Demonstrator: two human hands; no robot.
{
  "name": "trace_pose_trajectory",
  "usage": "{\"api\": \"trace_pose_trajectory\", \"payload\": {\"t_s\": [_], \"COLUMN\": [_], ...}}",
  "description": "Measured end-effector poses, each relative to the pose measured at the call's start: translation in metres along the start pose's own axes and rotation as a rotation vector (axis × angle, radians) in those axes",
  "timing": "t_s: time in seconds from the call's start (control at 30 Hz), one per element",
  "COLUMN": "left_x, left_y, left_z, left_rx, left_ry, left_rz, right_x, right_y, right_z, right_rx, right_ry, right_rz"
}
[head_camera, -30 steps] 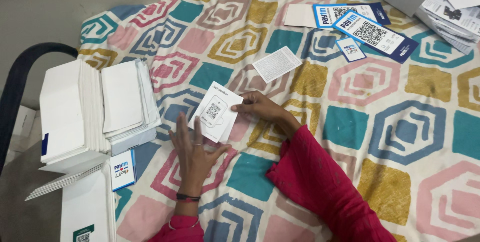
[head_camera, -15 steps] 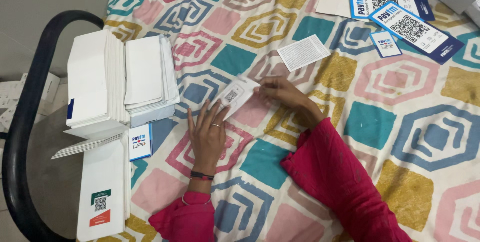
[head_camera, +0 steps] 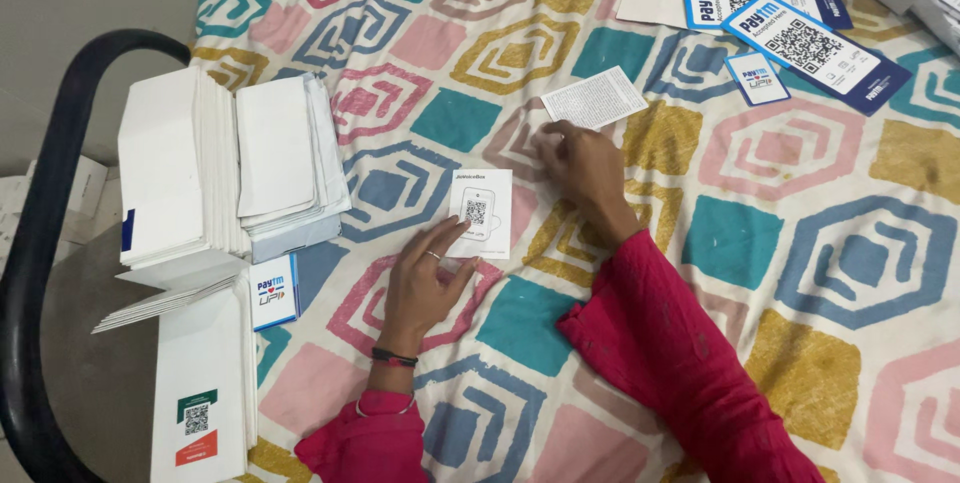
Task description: The person assembles small paper kits by inserting folded instruction sheets and QR code cards into white paper envelopes. The person handles the envelopes, inserts the contents, and stacks the completed kits on a patterned bedsheet.
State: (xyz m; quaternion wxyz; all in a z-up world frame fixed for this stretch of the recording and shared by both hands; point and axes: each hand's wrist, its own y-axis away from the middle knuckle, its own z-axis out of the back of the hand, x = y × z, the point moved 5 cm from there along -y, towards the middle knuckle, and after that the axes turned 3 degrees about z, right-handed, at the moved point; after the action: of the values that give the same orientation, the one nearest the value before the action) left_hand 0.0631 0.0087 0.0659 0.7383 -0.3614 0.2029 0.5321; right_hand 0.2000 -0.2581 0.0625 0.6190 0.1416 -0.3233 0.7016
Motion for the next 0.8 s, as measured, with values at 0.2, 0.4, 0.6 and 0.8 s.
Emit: {"api": "trace_pose_trajectory", "payload": {"t_s": [0.2, 0.4, 0.6, 0.8], "left_x": [-0.009, -0.001, 0.006, 0.005], "left_y": [-0.003, -0.005, -0.002, -0.005], "left_z": [-0.002, -0.008, -0.011, -0.008], "left_rx": [-0.023, -0.007, -0.025, -0.017], "left_ry": [-0.286, -0.351, -0.378, -0.361], "left_rz": [-0.07, -0.022, -0.049, -0.032], "right_x": [-0.016, 0.009, 0.054, 0.053], "right_y": [-0.002, 0.001, 0.012, 0.014], "right_z": [0.036, 0.018, 0.013, 0.0], "right_rx": [-0.54, 0.025, 0.264, 0.293], "right_ry": [0.544, 0.408, 0.122, 0.314], "right_rz": [0.332, 0.034, 0.078, 0.155]}}
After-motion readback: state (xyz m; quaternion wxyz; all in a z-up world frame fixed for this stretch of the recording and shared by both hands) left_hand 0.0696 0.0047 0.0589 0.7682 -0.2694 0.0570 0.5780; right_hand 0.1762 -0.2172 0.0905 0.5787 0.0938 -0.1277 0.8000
